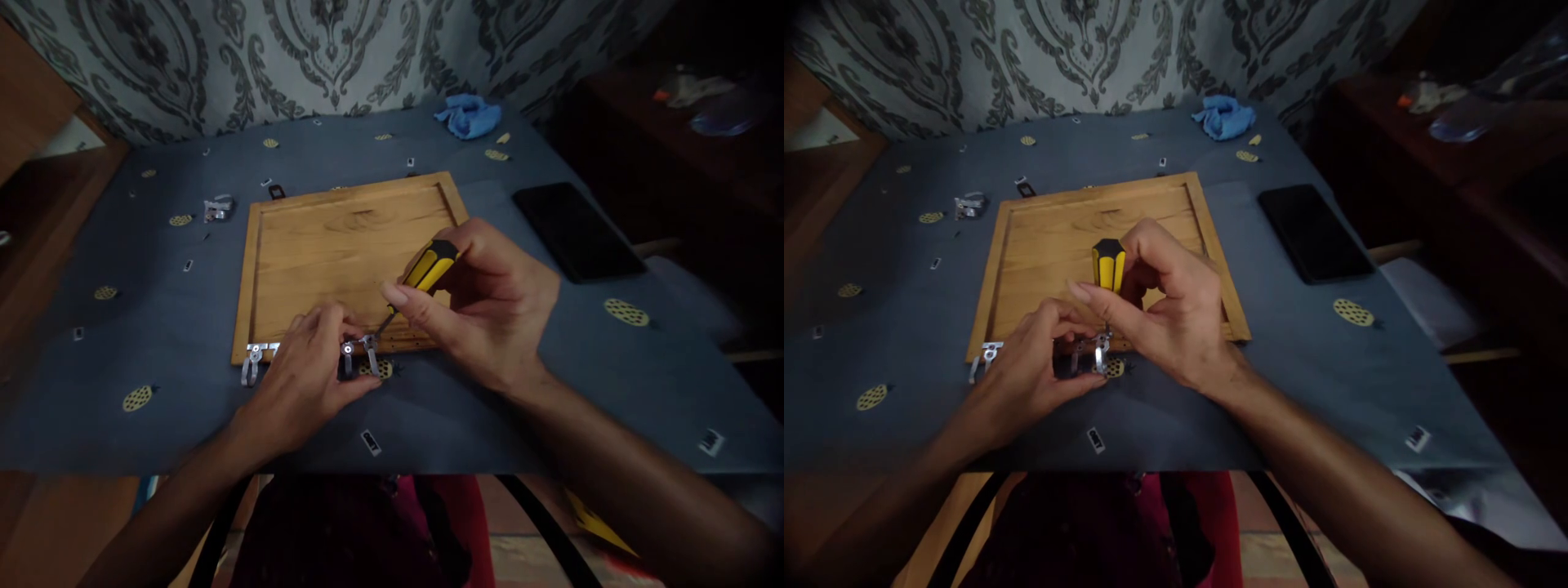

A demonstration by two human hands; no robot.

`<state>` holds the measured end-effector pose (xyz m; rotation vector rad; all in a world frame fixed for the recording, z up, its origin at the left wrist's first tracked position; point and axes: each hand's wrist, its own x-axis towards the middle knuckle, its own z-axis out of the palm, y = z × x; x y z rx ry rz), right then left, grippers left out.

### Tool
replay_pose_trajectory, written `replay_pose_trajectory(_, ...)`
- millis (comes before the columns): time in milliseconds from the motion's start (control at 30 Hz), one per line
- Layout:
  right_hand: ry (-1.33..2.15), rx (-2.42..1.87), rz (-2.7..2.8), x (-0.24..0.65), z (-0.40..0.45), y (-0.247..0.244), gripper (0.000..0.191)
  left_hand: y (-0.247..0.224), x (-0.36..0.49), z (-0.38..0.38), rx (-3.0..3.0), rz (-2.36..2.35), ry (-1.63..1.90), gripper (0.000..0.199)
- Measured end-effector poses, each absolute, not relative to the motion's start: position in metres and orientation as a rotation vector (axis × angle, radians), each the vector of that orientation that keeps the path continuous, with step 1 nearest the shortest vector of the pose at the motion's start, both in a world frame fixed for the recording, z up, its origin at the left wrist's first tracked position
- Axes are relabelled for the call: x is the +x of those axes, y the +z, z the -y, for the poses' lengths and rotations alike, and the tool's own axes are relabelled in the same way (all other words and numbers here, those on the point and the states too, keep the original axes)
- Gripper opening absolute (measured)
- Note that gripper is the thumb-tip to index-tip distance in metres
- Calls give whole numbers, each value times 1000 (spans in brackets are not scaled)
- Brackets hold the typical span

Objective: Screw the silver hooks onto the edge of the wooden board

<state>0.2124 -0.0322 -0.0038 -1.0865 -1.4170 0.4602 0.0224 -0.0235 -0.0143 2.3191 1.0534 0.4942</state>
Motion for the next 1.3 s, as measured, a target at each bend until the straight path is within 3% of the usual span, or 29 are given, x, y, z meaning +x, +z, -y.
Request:
replay_pose_trajectory(400, 347, -1113, 1567, 214, 34, -2, 31, -14, 22, 24, 2394, -1043, 488, 48)
replay_pose_trajectory(967, 289, -1120, 1594, 215, 33, -1, 33, -6, 6, 29, 2479, -1112, 384, 84)
replay_pose_trajectory(1300, 299, -1099, 1617, 215, 32, -2, 31, -9, 1, 28, 2454, -1138, 396, 78)
